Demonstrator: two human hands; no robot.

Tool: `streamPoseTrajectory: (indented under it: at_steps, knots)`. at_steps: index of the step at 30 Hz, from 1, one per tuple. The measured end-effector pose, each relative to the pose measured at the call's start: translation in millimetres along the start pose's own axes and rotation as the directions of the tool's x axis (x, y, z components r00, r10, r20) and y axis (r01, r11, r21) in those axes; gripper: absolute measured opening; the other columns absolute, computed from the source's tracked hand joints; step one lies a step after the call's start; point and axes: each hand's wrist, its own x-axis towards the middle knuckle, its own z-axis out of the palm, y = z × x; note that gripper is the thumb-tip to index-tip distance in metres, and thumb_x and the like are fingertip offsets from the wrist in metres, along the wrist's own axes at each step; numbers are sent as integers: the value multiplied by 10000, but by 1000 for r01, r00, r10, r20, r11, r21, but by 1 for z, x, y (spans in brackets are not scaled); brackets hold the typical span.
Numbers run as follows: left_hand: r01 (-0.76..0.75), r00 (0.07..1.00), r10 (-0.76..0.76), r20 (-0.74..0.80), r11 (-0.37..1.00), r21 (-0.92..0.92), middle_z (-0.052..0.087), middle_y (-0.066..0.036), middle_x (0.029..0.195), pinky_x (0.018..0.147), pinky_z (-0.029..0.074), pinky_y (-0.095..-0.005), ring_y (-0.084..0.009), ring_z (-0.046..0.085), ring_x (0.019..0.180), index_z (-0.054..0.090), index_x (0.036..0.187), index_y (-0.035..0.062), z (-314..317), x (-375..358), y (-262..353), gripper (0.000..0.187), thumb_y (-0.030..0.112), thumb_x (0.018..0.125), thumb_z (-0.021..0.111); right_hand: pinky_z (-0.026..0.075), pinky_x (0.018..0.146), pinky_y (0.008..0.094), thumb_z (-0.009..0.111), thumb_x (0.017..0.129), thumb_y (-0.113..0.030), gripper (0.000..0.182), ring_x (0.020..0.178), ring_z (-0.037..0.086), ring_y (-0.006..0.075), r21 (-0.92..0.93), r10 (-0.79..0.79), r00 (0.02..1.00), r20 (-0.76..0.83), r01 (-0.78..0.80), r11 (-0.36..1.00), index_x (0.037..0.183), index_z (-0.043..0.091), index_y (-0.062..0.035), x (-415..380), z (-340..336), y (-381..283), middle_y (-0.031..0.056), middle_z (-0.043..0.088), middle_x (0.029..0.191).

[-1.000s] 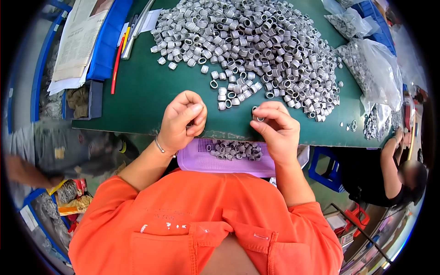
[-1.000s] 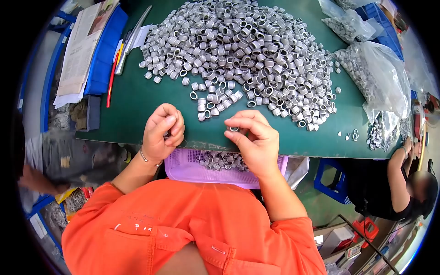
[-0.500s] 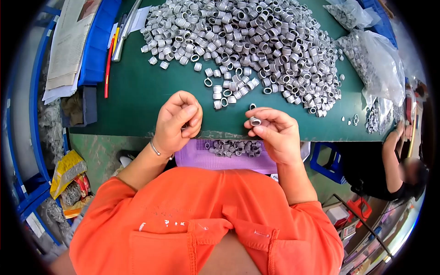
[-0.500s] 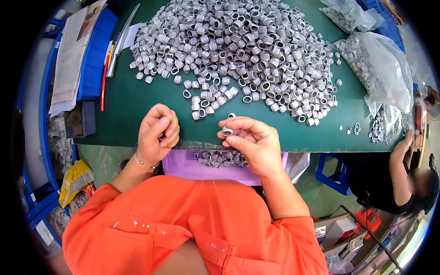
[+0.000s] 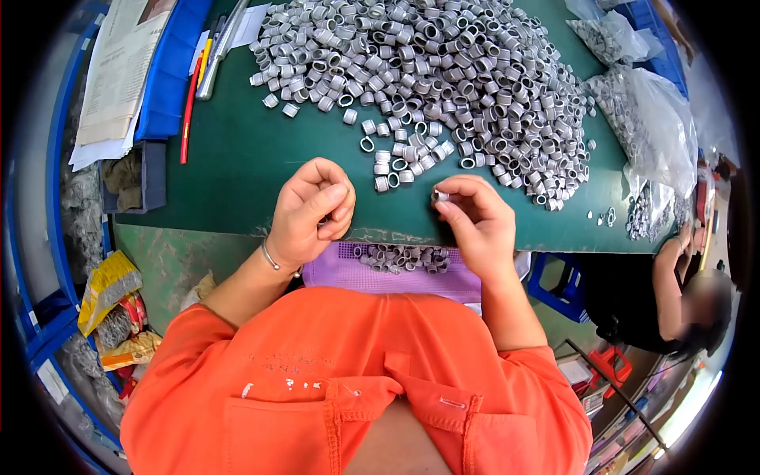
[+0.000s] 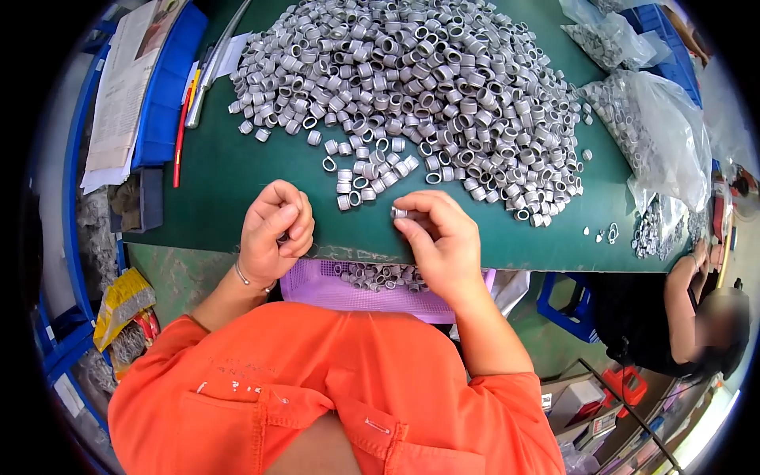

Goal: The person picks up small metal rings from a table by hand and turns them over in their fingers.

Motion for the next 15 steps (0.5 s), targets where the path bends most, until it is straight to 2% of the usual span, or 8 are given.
streamPoseTrajectory:
  at_steps: [2, 3, 5, 9, 11, 12, 14, 15]
  knots:
    - [2, 1000, -3, 1, 1000, 6, 446, -57, 702, 381, 254, -185, -49, 299, 434, 464, 946, 45, 0, 0, -1, 50, 94, 943, 458, 539, 711, 256, 591, 813, 109, 194, 838, 650, 177, 387, 203, 971, 129, -238, 891, 1000, 591, 55, 1, -4, -7, 141, 634, 991]
    - [0, 1000, 0, -2, 1000, -2, 446, -57, 702, 381, 254, -185, -49, 299, 434, 464, 946, 45, 0, 0, -1, 50, 94, 943, 458, 539, 711, 256, 591, 813, 109, 194, 838, 650, 177, 379, 207, 969, 133, -243, 893, 1000, 591, 55, 2, -5, -8, 141, 634, 991]
    - [-14, 1000, 14, 5, 1000, -18, 448, -58, 704, 382, 258, -184, -47, 299, 435, 465, 944, 45, 0, -1, -1, 49, 94, 944, 457, 546, 754, 272, 557, 847, 110, 185, 846, 657, 183, 488, 225, 953, 205, -298, 820, 1029, 575, 80, 3, -5, -11, 161, 649, 967]
    - [-15, 1000, 15, 0, 999, -35, 450, -60, 705, 382, 258, -184, -46, 299, 433, 463, 944, 44, -1, -2, -1, 51, 95, 944, 456, 546, 776, 301, 559, 831, 128, 192, 867, 651, 197, 519, 199, 952, 234, -295, 802, 1016, 576, 79, 0, -3, -11, 181, 646, 974]
    - [-15, 1000, 15, 0, 996, -82, 488, -58, 694, 396, 288, -185, -40, 331, 432, 485, 957, 32, -1, -1, -1, 33, 51, 937, 468, 536, 784, 309, 582, 802, 126, 187, 875, 645, 196, 398, 105, 947, 303, -226, 889, 973, 603, 53, -3, -2, -12, 165, 653, 996]
    - [-21, 1000, 20, -4, 996, -83, 488, -58, 694, 396, 288, -185, -40, 331, 432, 485, 957, 32, -1, 0, -1, 33, 51, 937, 468, 520, 774, 313, 606, 762, 118, 198, 883, 641, 222, 62, -59, 893, 446, 35, 997, 930, 635, 17, 2, -8, -13, 139, 648, 1013]
    - [-5, 1000, 5, -1, 1000, -12, 455, -61, 706, 390, 266, -179, -41, 299, 434, 454, 933, 44, 0, -1, 0, 56, 98, 946, 458, 503, 759, 313, 616, 721, 114, 228, 895, 624, 249, -116, -189, 838, 511, 285, 951, 905, 657, -13, 3, 3, -21, 117, 630, 1029]
    - [-6, 1000, 6, -5, 1000, -16, 455, -61, 706, 390, 266, -179, -41, 299, 434, 454, 933, 44, -1, -2, 0, 56, 98, 946, 458, 478, 804, 346, 623, 706, 94, 258, 947, 591, 288, -172, -230, 838, 495, 354, 919, 932, 658, -26, 4, 5, -21, 111, 614, 1046]
